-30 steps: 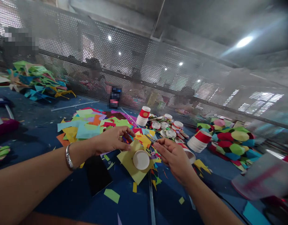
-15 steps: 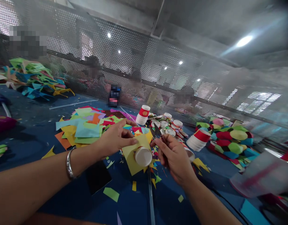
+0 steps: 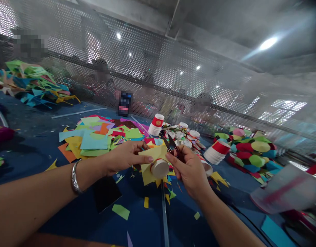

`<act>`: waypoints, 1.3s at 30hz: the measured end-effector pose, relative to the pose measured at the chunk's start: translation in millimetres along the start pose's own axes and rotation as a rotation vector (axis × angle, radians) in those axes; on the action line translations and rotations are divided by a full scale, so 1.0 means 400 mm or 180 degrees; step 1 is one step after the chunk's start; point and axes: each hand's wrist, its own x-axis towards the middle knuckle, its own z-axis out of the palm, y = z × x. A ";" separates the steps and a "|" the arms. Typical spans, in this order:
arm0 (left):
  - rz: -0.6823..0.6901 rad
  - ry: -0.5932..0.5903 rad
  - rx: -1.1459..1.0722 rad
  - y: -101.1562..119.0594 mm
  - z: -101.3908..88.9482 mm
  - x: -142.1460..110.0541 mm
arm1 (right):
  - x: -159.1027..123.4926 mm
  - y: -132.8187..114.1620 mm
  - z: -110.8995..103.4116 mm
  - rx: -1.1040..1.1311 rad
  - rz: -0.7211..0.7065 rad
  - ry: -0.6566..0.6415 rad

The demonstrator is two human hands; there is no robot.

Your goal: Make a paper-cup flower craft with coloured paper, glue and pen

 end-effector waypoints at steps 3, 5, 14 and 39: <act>-0.0025 -0.0178 0.0071 -0.005 -0.002 0.000 | 0.000 0.003 -0.004 0.0028 0.0030 -0.0027; -0.0044 -0.0078 0.0013 -0.008 -0.002 0.004 | -0.001 0.004 -0.006 0.0042 0.0050 -0.0041; -0.0019 0.0245 -0.0508 -0.012 -0.001 0.013 | -0.005 0.002 -0.005 0.0006 0.0150 -0.0115; -0.0284 -0.0065 -0.0912 0.022 -0.013 -0.007 | -0.005 0.000 -0.013 -0.0500 0.0084 -0.0002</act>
